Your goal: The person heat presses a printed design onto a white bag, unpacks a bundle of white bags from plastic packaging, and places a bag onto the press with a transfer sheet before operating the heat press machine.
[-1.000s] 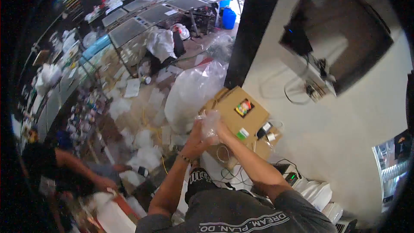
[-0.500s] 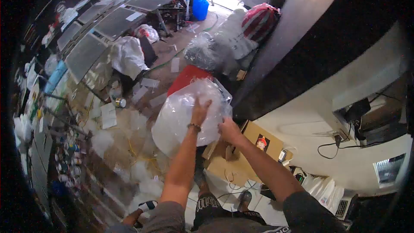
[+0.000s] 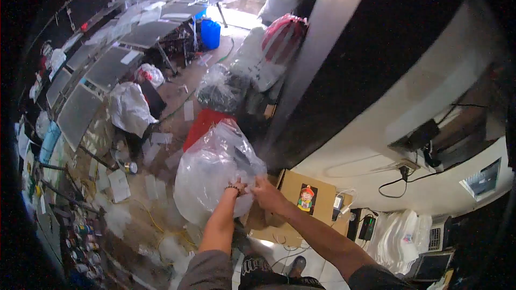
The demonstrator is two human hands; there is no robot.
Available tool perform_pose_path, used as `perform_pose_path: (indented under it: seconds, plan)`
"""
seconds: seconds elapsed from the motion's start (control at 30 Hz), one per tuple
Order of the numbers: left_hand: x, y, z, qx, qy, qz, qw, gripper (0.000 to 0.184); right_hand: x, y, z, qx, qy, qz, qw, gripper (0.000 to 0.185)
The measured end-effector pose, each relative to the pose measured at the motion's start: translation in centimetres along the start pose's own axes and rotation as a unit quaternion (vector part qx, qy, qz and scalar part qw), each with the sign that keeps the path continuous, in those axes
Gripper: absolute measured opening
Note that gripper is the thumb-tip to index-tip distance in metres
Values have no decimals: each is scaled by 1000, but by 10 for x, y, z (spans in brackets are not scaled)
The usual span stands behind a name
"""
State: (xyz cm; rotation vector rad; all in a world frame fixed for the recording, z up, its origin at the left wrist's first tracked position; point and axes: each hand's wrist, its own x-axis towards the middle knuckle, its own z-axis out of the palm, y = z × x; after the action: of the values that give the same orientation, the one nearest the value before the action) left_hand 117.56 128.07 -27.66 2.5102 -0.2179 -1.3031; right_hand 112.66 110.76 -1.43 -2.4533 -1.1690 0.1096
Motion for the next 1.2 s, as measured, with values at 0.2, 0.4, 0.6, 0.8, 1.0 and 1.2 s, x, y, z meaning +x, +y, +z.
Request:
perform_pose_path:
  seconds: [0.2, 0.4, 0.6, 0.8, 1.0, 1.2]
  plan:
    - [-89, -4, -64, 54, 132, 91, 986, 88, -35, -3, -41, 22, -64, 31, 997, 42]
    - [-163, 16, -78, -39, 361, -17, 931, 89, -148, -34, -67, 50, -17, 82, 995, 50]
    - [-280, 132, -21, -134, 663, 38, 736, 25, -372, -41, -91, 196, -43, 61, 978, 30]
    - [-201, 293, 206, -83, 241, 252, 934, 34, -613, -33, -86, 305, 163, 261, 901, 29]
    - [-221, 553, 343, 205, -189, 371, 886, 44, -852, -62, -52, 203, 301, 517, 775, 34]
    - [-239, 745, 382, 344, -171, 487, 784, 44, -1002, -124, -30, 215, 448, 645, 580, 35]
